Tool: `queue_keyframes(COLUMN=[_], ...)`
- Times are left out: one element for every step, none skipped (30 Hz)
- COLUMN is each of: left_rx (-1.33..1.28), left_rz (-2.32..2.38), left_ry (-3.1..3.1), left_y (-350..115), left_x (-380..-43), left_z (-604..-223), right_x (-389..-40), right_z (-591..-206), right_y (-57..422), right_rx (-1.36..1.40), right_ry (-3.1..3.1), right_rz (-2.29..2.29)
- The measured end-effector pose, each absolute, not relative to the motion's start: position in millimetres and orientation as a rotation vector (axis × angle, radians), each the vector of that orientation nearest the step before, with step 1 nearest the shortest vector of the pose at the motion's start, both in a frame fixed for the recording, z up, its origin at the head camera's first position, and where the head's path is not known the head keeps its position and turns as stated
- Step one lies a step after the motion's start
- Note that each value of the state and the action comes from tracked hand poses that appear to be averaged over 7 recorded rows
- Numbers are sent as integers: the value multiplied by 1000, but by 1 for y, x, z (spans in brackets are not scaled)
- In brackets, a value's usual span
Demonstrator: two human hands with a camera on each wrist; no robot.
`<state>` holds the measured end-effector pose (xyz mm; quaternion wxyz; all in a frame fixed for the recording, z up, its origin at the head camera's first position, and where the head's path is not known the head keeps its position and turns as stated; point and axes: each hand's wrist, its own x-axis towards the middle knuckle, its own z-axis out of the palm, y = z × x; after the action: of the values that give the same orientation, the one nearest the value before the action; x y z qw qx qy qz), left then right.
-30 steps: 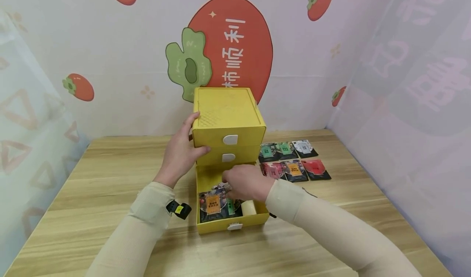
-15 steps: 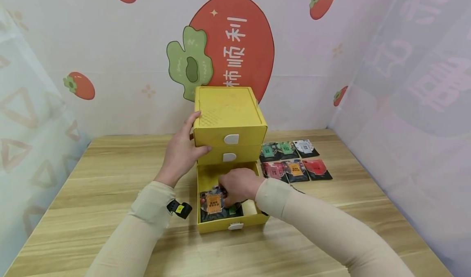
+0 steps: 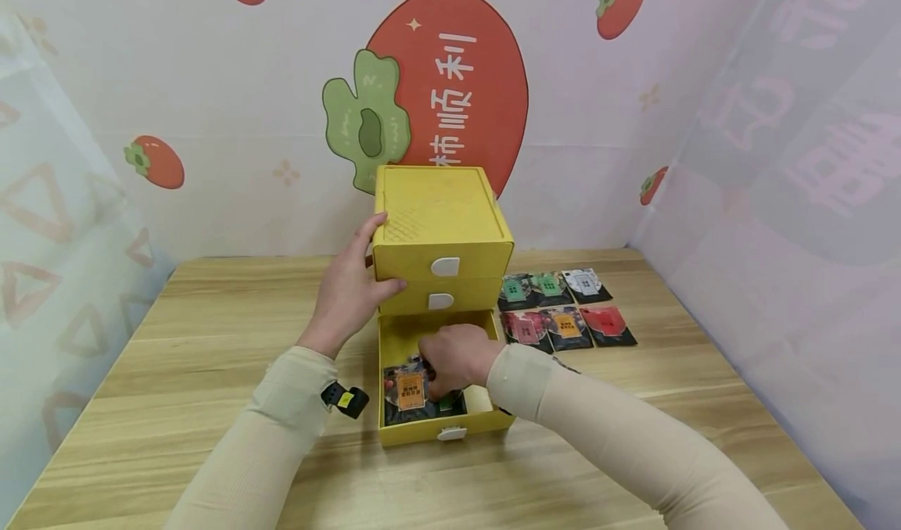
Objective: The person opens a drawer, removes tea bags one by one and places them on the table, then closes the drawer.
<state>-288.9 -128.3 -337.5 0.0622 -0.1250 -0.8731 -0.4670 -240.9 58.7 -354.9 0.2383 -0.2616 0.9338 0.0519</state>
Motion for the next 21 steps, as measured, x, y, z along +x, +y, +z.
queue_keyframes(left_rx=[-380, -383, -383, -384, -386, -386, -386, -386, -386, -386, -386, -386, -387, -387, -387, -387, -387, -386, -386, -384, -384], left_rz=[-1415, -1416, -1417, -1418, -1419, -1421, -1422, -1421, -1424, -1426, -1429, -1431, -1434, -1437, -1437, -1437, -1435, -1432, -1428, -1425, -1421], left_ry=[-2638, -2638, -2638, -2639, -2639, -2639, -2639, -2639, -2639, -2639, -2637, -2636, -2635, -2633, -2633, -2633, -2633, -2634, -2635, -2637, -2639], left_y=[-128, -128, -128, -127, -127, -127, -127, -127, -127, -127, -127, -127, -127, -128, -128, -128, -128, -128, -128, -128, -128], left_x=[-289, -289, -289, -289, -289, -289, -289, -290, -289, -289, -289, -289, -289, -289, -289, -289, -289, -289, -289, -289, -289], left_z=[-337, -337, -337, -337, -337, -337, -337, -337, -337, -337, -337, -337, -337, -337, -337, -337, -338, -338, -338, -338, -338], right_x=[-241, -241, -242, -242, -242, -242, -242, -242, -242, -242, -242, -242, -242, -242, -242, -242, -242, -242, -242, -243, -243], right_z=[-355, -355, -355, -356, -356, -356, -356, -356, -356, -356, -356, -356, -356, -356, -356, -356, -356, -356, -355, -355, -354], right_y=[59, 59, 59, 59, 58, 58, 58, 58, 59, 59, 59, 59, 59, 59, 59, 59, 59, 59, 59, 59, 59], right_rx=[-717, -715, -714, -711, -710, -709, -708, -709, -711, -713, -717, -722, -728, -735, -741, -747, -753, -760, -765, -769, -772], right_ry=[2556, 2553, 2551, 2548, 2546, 2545, 2543, 2543, 2542, 2542, 2542, 2541, 2540, 2540, 2540, 2539, 2539, 2537, 2537, 2538, 2538], right_rz=[142, 140, 139, 136, 133, 132, 131, 131, 128, 126, 124, 122, 122, 120, 116, 115, 115, 115, 116, 116, 119])
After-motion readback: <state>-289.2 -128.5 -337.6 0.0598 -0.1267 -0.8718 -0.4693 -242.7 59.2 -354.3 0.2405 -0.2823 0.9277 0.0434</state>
